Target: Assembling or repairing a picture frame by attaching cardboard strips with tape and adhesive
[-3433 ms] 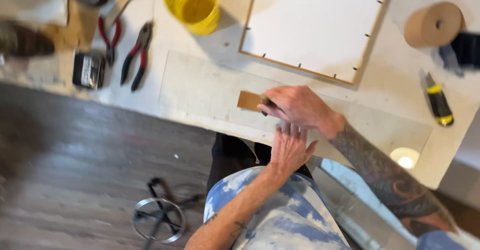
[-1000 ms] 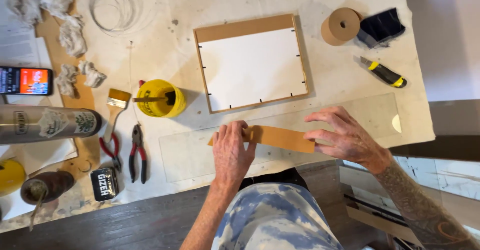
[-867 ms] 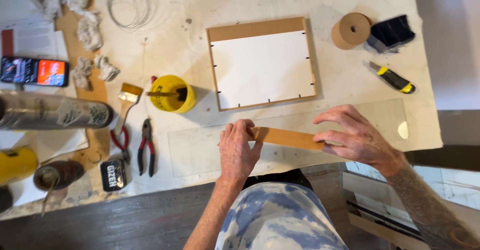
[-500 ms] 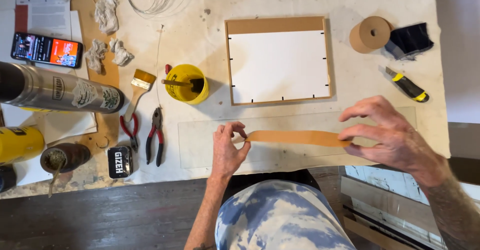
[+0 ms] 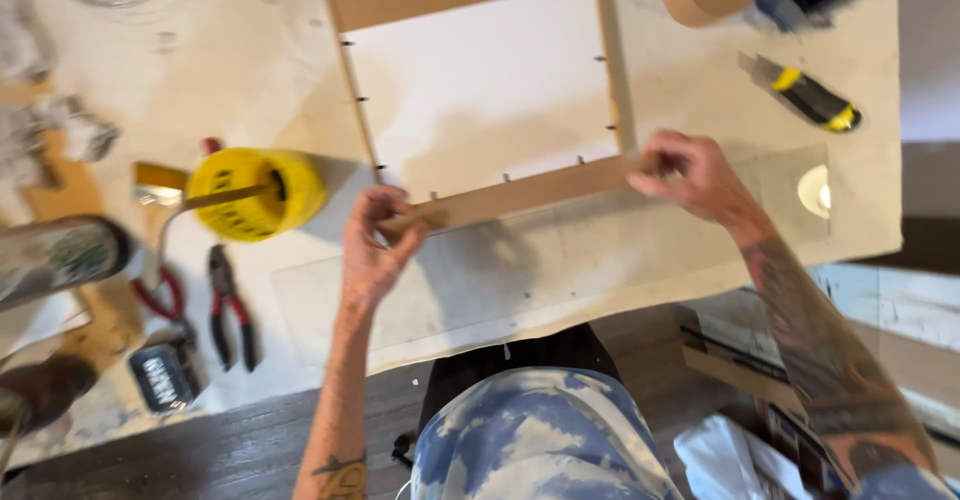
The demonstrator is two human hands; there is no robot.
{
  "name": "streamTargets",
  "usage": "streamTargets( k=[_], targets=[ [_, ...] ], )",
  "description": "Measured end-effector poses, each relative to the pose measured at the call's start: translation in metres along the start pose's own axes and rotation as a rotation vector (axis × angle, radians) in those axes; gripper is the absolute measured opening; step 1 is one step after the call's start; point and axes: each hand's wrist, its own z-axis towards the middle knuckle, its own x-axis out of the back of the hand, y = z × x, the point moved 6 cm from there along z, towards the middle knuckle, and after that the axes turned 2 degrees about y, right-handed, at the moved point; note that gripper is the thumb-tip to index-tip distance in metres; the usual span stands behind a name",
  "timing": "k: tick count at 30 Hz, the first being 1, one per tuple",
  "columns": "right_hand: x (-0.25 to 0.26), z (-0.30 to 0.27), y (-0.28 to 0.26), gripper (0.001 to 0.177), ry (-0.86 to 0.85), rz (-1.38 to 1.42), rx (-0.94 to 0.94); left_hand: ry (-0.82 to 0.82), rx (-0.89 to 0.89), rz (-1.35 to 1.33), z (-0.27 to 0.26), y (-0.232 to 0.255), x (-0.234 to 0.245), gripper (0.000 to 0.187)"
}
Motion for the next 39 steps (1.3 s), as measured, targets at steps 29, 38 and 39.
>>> streamTargets(
  k=[29, 38, 39],
  targets=[
    [-0.011, 0.057, 0.078, 0.014, -0.224, 0.051, -0.071, 0.070, 0.313, 0.256, 0.037, 0.000, -0.006, 0.042],
    [-0.013, 0.058, 0.083, 0.016, -0.244, 0.060, -0.073, 0.055, 0.360, 0.351, 0.038, 0.001, -0.005, 0.043],
    [-0.013, 0.058, 0.084, 0.015, -0.249, 0.070, -0.072, 0.051, 0.353, 0.359, 0.037, 0.001, -0.005, 0.043]
  ],
)
